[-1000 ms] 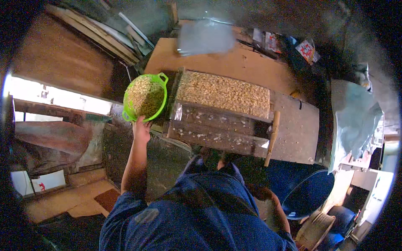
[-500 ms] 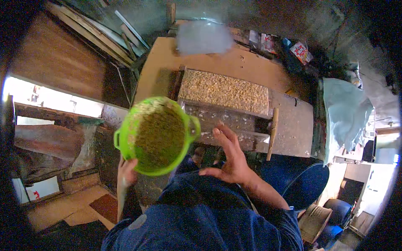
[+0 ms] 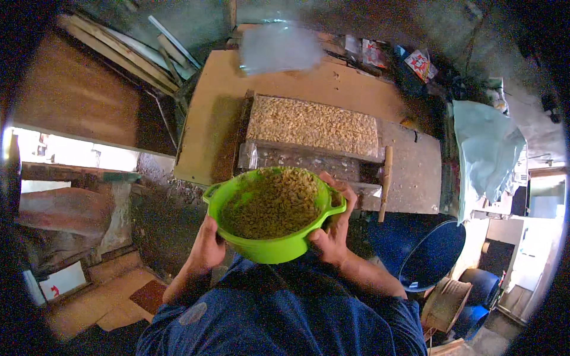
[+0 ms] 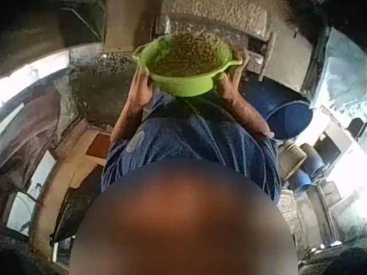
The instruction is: The person scoops soybeans from a large blue barrel into a green bowl, then pours the beans into a wooden mold and spreads them evenly by hand.
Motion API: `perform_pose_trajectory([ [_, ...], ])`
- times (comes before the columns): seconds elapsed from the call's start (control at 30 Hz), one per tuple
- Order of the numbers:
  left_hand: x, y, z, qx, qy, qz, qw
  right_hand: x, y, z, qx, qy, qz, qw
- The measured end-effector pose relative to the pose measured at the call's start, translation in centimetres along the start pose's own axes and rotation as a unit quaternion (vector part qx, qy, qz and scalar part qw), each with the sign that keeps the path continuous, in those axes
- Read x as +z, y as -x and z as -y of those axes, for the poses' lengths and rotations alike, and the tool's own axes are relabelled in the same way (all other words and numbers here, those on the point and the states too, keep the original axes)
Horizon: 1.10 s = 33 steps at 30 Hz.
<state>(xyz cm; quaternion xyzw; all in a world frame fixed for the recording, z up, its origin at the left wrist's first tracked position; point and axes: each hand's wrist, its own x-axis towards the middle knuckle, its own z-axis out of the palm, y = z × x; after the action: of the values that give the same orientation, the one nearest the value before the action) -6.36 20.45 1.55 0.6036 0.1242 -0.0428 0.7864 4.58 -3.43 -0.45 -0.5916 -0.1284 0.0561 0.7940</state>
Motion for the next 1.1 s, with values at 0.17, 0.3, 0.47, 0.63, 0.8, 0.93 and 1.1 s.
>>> perform_pose_trajectory([
  [0.17,-1.4,-0.8,0.3,-0.068,0.074,-0.022,0.995,0.6,-0.5,-0.3,0.005,0.026,-0.002,1.0],
  [0.3,-2.0,-1.2,1.0,-0.068,0.07,-0.036,0.995,0.7,-1.0,-0.4,0.014,0.037,0.005,0.999],
  [0.47,-2.2,-1.3,1.2,-0.058,0.037,-0.045,0.997,1.2,-1.0,-0.1,-0.002,0.041,0.003,0.999],
  [0.63,-2.0,-1.8,1.3,-0.077,0.047,-0.064,0.994,1.4,-1.7,0.1,0.063,0.018,-0.004,0.998],
  [0.8,-2.6,-2.6,1.3,-0.079,0.031,-0.065,0.994,0.9,-1.6,-0.7,0.038,0.033,-0.001,0.999],
  [0.93,-2.1,-2.8,1.0,-0.057,0.05,-0.055,0.996,0.7,-1.6,-1.1,0.057,0.032,-0.001,0.998],
  [1.1,-2.7,-2.3,0.8,-0.156,0.307,-0.134,0.929,1.1,-1.0,-1.0,0.028,0.058,0.03,0.997],
])
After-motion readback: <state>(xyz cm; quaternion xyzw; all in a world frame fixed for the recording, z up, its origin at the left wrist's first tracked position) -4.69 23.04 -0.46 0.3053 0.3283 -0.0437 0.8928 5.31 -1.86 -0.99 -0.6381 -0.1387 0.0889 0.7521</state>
